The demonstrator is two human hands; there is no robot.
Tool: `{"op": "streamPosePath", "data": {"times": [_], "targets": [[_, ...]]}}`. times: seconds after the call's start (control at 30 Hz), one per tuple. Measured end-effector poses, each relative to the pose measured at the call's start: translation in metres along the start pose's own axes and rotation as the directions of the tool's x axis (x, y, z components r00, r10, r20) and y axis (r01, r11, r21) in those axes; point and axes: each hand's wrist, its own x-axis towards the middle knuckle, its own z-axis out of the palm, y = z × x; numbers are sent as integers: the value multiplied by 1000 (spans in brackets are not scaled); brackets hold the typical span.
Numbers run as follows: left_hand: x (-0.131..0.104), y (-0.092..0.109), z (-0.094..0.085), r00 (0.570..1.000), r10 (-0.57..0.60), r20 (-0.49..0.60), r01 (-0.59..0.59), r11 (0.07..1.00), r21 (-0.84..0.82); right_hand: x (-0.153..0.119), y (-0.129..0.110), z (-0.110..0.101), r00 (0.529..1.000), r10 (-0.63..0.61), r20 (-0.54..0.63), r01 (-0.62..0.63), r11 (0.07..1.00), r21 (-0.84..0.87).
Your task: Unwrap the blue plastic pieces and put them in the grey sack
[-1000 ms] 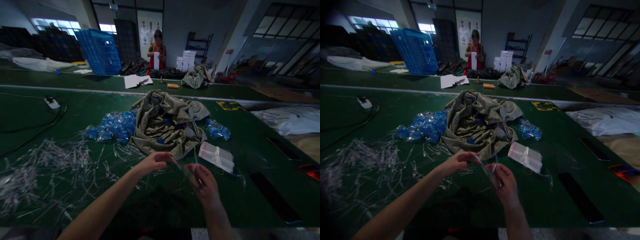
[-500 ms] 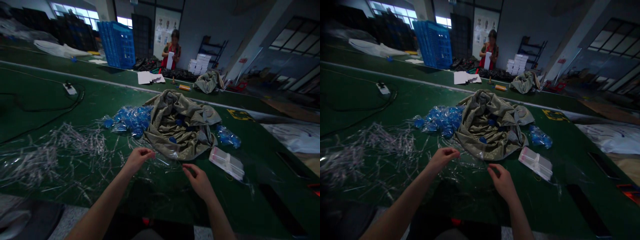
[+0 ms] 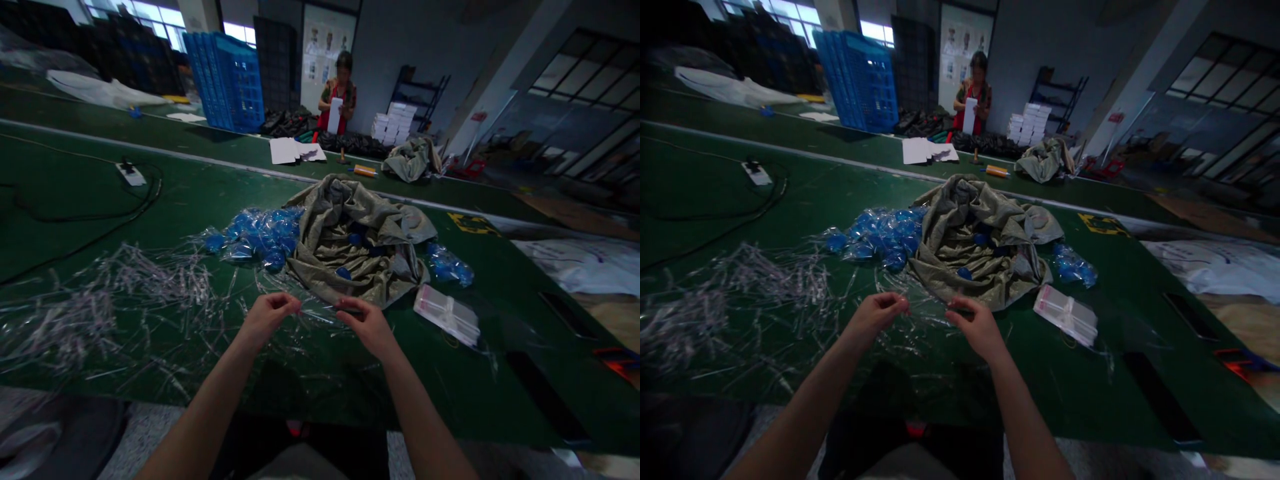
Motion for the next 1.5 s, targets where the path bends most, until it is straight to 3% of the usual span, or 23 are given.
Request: {"op": "streamPosePath", "data": {"times": [0.23,0.37,0.47,0.6,0.67,0.73,0.83,0.93,1.03,1.1,1.2,1.27,1.33,1.43,1.5], "targets": [[-6,0,-5,999,-29,-20,28,999,-16,5,-6,6,1000,12,27,-14,996,91],[-8,2,-3,997,-73,16,73,997,-30,5,-8,7,1000,-4,8,3,995,100],[-7,1,1,997,-81,-21,81,997,0,5,-5,7,1000,-15,4,15,993,121],[-3,-3,2,992,-117,-40,113,990,-81,4,2,-1,977,-179,-116,179,984,-9],[-2,-5,2,992,-127,-10,125,982,-142,4,4,-7,926,-355,-129,322,920,-223],[-1,-6,4,990,-141,23,143,974,-174,6,4,-11,866,-500,-34,440,791,-425],[0,-8,7,985,-165,52,173,961,-216,8,2,-13,798,-588,134,541,600,-589],[1,-9,8,981,-180,74,193,945,-262,9,-2,-12,754,-620,219,596,504,-625],[3,-9,8,980,-174,94,195,925,-326,7,-10,-7,758,-638,138,590,580,-561],[2,-8,9,986,-149,76,167,894,-416,5,-16,-1,811,-585,-3,511,712,-481],[-2,-6,15,997,-66,-35,42,885,-464,3,-23,8,912,-366,-184,293,897,-331],[-7,-5,22,984,39,-171,-94,939,-330,2,-25,14,943,-227,-243,165,954,-249],[-13,-4,31,945,199,-259,-218,975,-46,1,-26,19,948,-168,-271,112,972,-208],[-18,-1,44,897,423,-126,-337,840,426,0,-28,23,952,-166,-258,113,972,-206],[-18,2,50,881,473,2,-382,709,593,-1,-29,25,955,-186,-230,135,966,-220]]}}
